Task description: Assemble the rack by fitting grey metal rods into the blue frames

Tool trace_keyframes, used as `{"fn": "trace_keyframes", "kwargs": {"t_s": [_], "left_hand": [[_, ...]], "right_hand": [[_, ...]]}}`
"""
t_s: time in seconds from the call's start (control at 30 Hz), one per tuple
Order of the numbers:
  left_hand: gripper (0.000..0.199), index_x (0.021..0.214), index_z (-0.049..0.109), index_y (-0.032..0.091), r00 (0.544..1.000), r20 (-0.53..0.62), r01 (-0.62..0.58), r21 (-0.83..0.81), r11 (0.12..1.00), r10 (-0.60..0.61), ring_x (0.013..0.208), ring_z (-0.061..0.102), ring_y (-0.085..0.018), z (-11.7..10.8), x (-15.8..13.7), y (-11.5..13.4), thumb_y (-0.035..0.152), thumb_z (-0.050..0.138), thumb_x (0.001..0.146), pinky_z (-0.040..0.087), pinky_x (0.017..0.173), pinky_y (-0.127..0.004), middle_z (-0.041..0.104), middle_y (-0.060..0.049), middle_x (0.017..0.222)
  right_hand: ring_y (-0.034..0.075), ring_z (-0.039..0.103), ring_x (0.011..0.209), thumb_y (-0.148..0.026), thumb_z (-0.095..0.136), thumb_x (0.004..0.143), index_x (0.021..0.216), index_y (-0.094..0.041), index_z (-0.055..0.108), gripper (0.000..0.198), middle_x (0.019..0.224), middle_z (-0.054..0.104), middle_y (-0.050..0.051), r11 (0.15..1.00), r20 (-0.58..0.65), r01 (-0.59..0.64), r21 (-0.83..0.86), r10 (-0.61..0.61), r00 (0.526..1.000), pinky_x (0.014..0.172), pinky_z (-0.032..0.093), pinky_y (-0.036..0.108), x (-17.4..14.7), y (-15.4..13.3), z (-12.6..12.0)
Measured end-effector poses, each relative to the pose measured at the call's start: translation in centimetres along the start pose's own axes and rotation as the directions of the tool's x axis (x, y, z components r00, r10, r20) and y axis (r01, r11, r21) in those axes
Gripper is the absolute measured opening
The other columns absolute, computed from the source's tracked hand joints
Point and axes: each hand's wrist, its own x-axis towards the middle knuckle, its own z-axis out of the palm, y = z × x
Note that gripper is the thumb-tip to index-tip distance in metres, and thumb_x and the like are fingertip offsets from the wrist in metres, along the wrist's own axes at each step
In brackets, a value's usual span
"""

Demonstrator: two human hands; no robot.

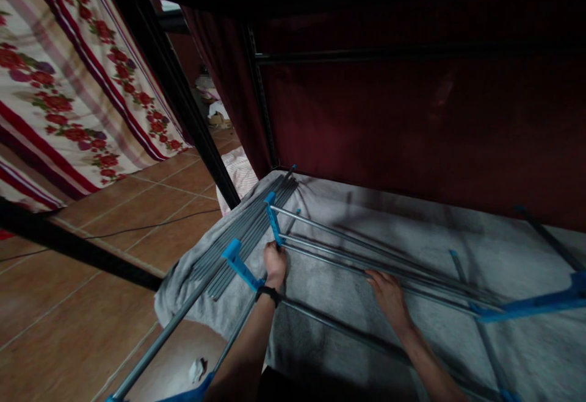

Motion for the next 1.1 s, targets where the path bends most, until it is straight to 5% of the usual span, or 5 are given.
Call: {"fn": "trace_keyframes", "kwargs": {"t_s": [0.57,0.9,1.0,1.1], "left_hand": [[0.006,0.072,0.054,0.02,0.998,-0.031,-0.046,0.057,0.997,0.048,0.08,0.056,-0.02,-0.1,-0.6,0.3,0.015,0.054,0.074,0.047,0.084,-0.034,0.058,-0.003,0.078],[0.009,0.068,0.051,0.021,0.998,0.051,-0.045,0.043,0.998,0.043,0.08,0.057,-0.023,-2.5,-0.6,3.5,0.012,0.053,0.068,0.048,0.087,-0.04,0.052,-0.004,0.071],[0.012,0.078,0.056,0.019,0.995,0.08,-0.06,0.055,0.997,0.056,0.092,0.058,-0.028,-3.6,-0.5,3.3,0.016,0.058,0.067,0.05,0.086,-0.041,0.052,-0.004,0.073],[0.021,0.097,0.059,0.022,0.989,-0.087,-0.105,0.157,0.982,0.119,0.097,0.058,-0.031,-5.1,-1.7,2.8,0.031,0.058,0.078,0.051,0.084,-0.05,0.059,-0.006,0.087]], "right_hand": [[0.024,0.068,0.098,-0.019,0.045,0.096,0.112,-0.023,0.071,0.03,0.111,0.074,0.007,0.998,0.07,-0.049,-0.039,0.052,0.996,0.088,0.049,0.041,0.5,-0.8,-0.1],[0.023,0.063,0.108,-0.017,0.052,0.091,0.116,-0.025,0.069,0.031,0.115,0.071,0.006,0.982,0.132,-0.186,-0.026,0.187,0.973,0.101,0.045,0.041,1.9,-3.7,-1.9],[0.025,0.057,0.117,-0.014,0.055,0.088,0.127,-0.022,0.063,0.04,0.123,0.067,0.01,0.978,0.063,-0.21,-0.016,0.211,0.976,0.104,0.043,0.042,1.6,-4.6,-3.1],[0.025,0.058,0.111,-0.011,0.047,0.089,0.122,-0.023,0.064,0.039,0.118,0.066,0.009,0.965,-0.122,-0.244,0.1,0.255,0.959,0.099,0.047,0.043,-0.5,-4.6,-4.6]]}}
